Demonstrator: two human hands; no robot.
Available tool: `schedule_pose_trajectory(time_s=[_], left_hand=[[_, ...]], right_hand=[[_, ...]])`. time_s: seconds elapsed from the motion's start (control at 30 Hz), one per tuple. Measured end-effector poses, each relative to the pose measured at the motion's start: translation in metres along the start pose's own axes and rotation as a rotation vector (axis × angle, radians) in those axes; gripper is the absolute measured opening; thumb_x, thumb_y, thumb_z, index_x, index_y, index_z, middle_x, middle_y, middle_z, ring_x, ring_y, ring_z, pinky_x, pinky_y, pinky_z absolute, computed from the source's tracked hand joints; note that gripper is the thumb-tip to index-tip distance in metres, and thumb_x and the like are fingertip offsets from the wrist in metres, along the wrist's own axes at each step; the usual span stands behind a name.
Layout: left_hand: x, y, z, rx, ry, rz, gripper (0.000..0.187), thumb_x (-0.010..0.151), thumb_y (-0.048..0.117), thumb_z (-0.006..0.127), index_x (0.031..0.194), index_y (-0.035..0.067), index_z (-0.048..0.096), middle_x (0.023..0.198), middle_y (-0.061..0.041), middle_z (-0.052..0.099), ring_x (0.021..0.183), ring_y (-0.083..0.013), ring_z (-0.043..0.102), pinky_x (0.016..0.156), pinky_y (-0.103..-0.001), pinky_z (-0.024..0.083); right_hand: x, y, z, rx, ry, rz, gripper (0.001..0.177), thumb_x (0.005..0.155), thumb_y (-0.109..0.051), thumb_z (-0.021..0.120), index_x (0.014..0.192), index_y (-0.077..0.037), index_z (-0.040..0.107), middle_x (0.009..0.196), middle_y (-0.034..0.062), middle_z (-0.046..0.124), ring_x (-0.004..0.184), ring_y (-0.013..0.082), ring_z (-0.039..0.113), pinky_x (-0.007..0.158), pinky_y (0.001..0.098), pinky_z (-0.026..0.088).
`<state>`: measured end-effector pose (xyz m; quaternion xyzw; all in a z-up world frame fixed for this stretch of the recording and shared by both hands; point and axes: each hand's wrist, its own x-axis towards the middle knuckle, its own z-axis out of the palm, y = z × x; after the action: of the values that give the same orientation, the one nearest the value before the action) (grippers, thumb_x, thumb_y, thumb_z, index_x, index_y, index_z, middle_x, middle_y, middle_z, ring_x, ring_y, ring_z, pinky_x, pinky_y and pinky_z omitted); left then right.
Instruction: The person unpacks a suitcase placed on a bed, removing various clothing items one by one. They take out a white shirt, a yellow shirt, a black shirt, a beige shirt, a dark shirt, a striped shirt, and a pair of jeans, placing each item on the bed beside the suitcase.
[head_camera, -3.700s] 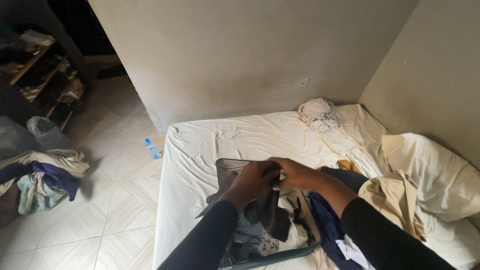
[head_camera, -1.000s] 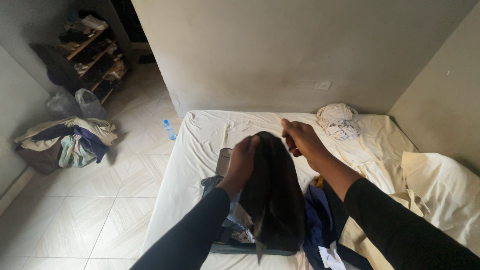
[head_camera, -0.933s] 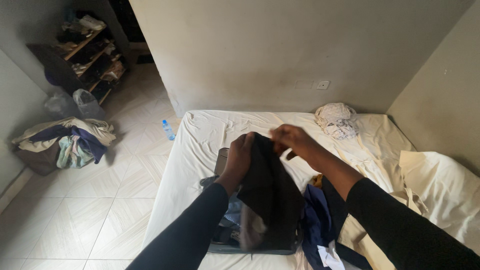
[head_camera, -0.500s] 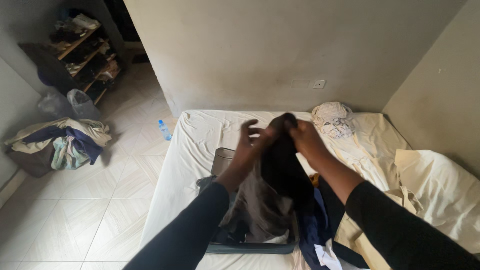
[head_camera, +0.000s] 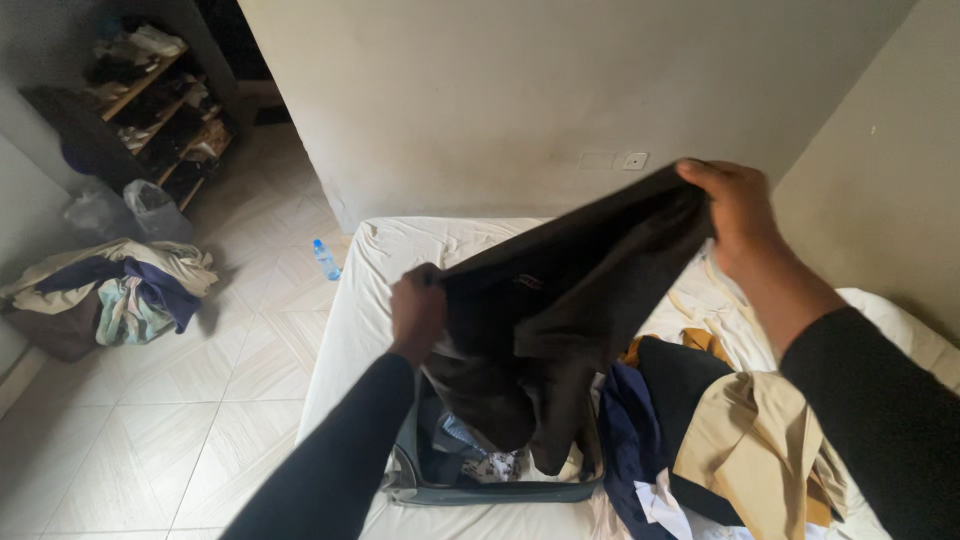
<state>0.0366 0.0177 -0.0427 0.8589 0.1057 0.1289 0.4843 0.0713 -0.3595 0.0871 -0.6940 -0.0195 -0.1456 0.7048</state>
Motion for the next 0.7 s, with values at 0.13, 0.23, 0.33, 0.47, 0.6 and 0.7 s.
schedule_pose_trajectory(time_s=[0.13,0.23,0.33,0.47,0.6,0.7], left_hand=[[0.015,0.031,-0.024,0.016,0.072,0.131,0.026,0.084,0.014,0.057,0.100,0.004,0.075,0.092,-0.025,0.073,0.093,-0.0429,0.069,0.082,-0.050,0.053],[0.016,0.052,-0.037,-0.074,0.009,0.213,0.027,0.085,0.018,0.060,0.103,0.002,0.071,0.089,-0.025,0.073,0.088,-0.0411,0.071,0.080,-0.049,0.055],[0.011,0.065,-0.055,0.167,-0.277,0.410,0.043,0.079,0.033,0.077,0.111,0.005,0.068,0.087,-0.023,0.072,0.086,-0.0400,0.071,0.080,-0.048,0.055],[0.021,0.060,-0.059,0.516,-0.426,0.737,0.027,0.081,0.024,0.075,0.102,0.007,0.073,0.087,-0.019,0.074,0.087,-0.0392,0.071,0.078,-0.050,0.055],[0.046,0.036,-0.048,0.601,-0.248,0.690,0.016,0.079,0.019,0.072,0.089,0.007,0.074,0.091,-0.018,0.074,0.090,-0.0391,0.071,0.080,-0.049,0.055],[0.063,0.019,-0.038,0.427,-0.058,0.622,0.018,0.075,0.017,0.069,0.089,0.006,0.072,0.093,-0.021,0.072,0.089,-0.0424,0.069,0.078,-0.051,0.054]], right_hand=[[0.002,0.022,-0.031,-0.310,0.108,-0.133,0.017,0.093,-0.017,0.077,0.100,-0.001,0.076,0.093,0.0072,0.074,0.082,0.0125,0.065,0.078,0.0264,0.050],[0.004,0.048,-0.043,-0.440,0.149,-0.104,0.017,0.095,-0.016,0.079,0.096,0.001,0.075,0.085,0.0079,0.065,0.075,0.0151,0.056,0.069,0.0304,0.044],[0.008,0.071,-0.060,-0.356,0.171,-0.090,0.026,0.100,-0.018,0.079,0.094,0.005,0.068,0.083,0.0040,0.059,0.074,0.0142,0.051,0.066,0.0318,0.042],[-0.005,0.068,-0.064,-0.255,0.054,-0.009,0.030,0.092,-0.026,0.076,0.108,-0.002,0.069,0.091,0.0011,0.069,0.080,0.0115,0.063,0.072,0.0273,0.052],[-0.026,0.032,-0.045,-0.272,-0.270,0.420,0.055,0.082,-0.040,0.078,0.120,-0.002,0.068,0.103,0.0086,0.069,0.090,0.0167,0.067,0.081,0.0316,0.056],[-0.039,0.012,-0.030,-0.366,-0.532,0.521,0.074,0.072,-0.044,0.083,0.133,-0.008,0.063,0.117,0.0107,0.067,0.103,0.0205,0.066,0.090,0.0358,0.053]])
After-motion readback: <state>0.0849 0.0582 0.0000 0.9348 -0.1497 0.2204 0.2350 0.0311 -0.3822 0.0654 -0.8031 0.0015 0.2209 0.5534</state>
